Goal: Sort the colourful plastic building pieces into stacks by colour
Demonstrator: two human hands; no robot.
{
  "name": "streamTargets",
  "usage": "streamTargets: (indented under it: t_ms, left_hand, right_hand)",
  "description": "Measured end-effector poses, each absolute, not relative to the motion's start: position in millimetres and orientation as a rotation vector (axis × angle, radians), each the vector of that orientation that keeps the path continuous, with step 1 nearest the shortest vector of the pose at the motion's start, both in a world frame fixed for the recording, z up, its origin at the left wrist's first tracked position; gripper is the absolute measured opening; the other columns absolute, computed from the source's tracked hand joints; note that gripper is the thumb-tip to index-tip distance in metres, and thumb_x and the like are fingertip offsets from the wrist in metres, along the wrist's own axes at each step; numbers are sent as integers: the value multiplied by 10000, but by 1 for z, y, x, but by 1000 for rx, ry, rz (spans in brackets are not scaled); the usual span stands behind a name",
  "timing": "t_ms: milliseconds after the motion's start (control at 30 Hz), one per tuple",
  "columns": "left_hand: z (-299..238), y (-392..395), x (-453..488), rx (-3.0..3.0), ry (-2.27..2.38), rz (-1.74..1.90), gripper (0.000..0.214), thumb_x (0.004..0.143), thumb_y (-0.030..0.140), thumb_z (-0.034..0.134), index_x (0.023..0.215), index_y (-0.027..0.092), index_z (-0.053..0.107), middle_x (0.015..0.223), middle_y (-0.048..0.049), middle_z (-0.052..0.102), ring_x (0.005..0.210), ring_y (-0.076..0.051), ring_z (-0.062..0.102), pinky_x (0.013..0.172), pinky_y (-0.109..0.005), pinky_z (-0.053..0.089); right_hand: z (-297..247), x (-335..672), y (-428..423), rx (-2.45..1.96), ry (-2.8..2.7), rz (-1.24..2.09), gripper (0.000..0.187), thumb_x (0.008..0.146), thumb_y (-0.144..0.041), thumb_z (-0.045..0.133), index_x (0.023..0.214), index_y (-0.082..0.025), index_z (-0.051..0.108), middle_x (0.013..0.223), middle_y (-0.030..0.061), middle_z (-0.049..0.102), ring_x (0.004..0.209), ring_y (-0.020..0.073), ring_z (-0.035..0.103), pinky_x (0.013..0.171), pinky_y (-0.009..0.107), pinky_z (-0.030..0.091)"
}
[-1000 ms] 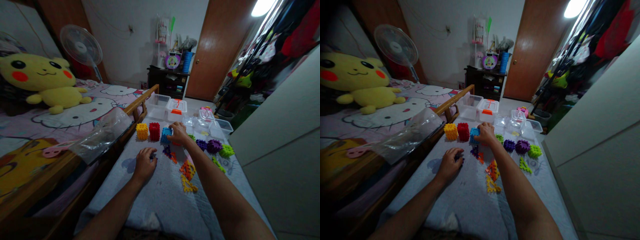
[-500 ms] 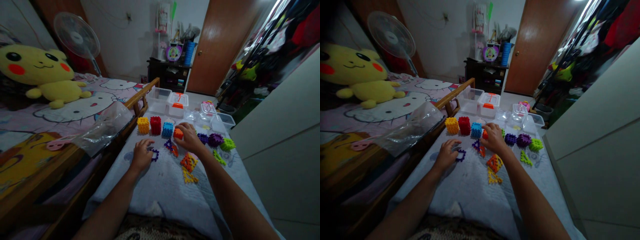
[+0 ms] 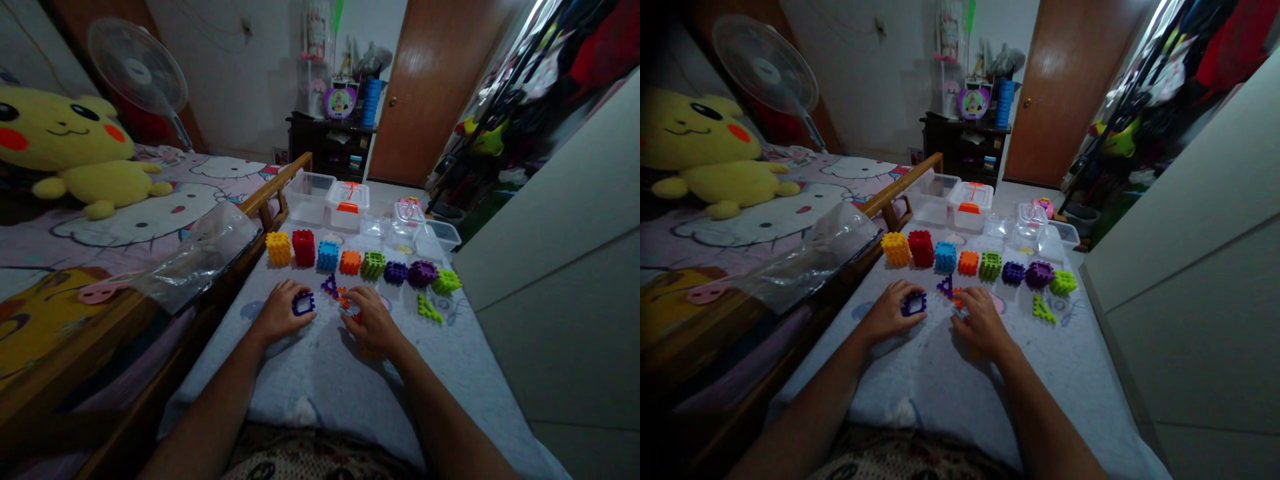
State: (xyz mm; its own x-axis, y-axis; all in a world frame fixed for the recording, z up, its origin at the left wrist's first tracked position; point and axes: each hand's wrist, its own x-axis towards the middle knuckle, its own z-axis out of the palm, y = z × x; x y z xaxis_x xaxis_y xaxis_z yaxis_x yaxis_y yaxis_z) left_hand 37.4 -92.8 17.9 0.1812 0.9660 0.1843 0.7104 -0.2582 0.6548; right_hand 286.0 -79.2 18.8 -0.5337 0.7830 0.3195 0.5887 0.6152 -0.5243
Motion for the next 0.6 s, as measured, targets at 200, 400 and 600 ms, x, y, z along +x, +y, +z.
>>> streamTargets:
  t_ms: [200, 400, 600]
  left_hand:
    - [12, -98, 60, 1391, 982, 1049, 408, 746, 361, 704, 1117, 221, 609, 1081, -80, 678, 985, -243, 643, 843, -384, 522]
    - [6, -95, 79, 1169, 837, 1040, 493, 685, 377, 783, 1106, 218, 581, 1140, -99, 695, 1066, -277, 654, 947, -442, 504]
    - [10, -95, 80, 1122, 845, 1042, 538, 676, 382, 804, 1125, 228, 553, 1165, -99, 700, 1099, -285, 653, 979, -477, 488]
  right_hand:
    - [18, 271, -89, -944, -2304, 663, 706, 770, -377, 730, 1386, -208, 429, 1320, 138, 549, 1227, 292, 492, 1028, 494, 413]
    - [15, 271, -90, -990, -2179, 760, 685, 762, -299, 738, 1368, -223, 430, 1282, 133, 569, 1155, 262, 554, 952, 446, 474]
    - [21, 272, -88, -996, -2072, 855, 577, 759, -241, 724, 1287, -230, 492, 1161, 82, 603, 972, 196, 605, 826, 361, 523]
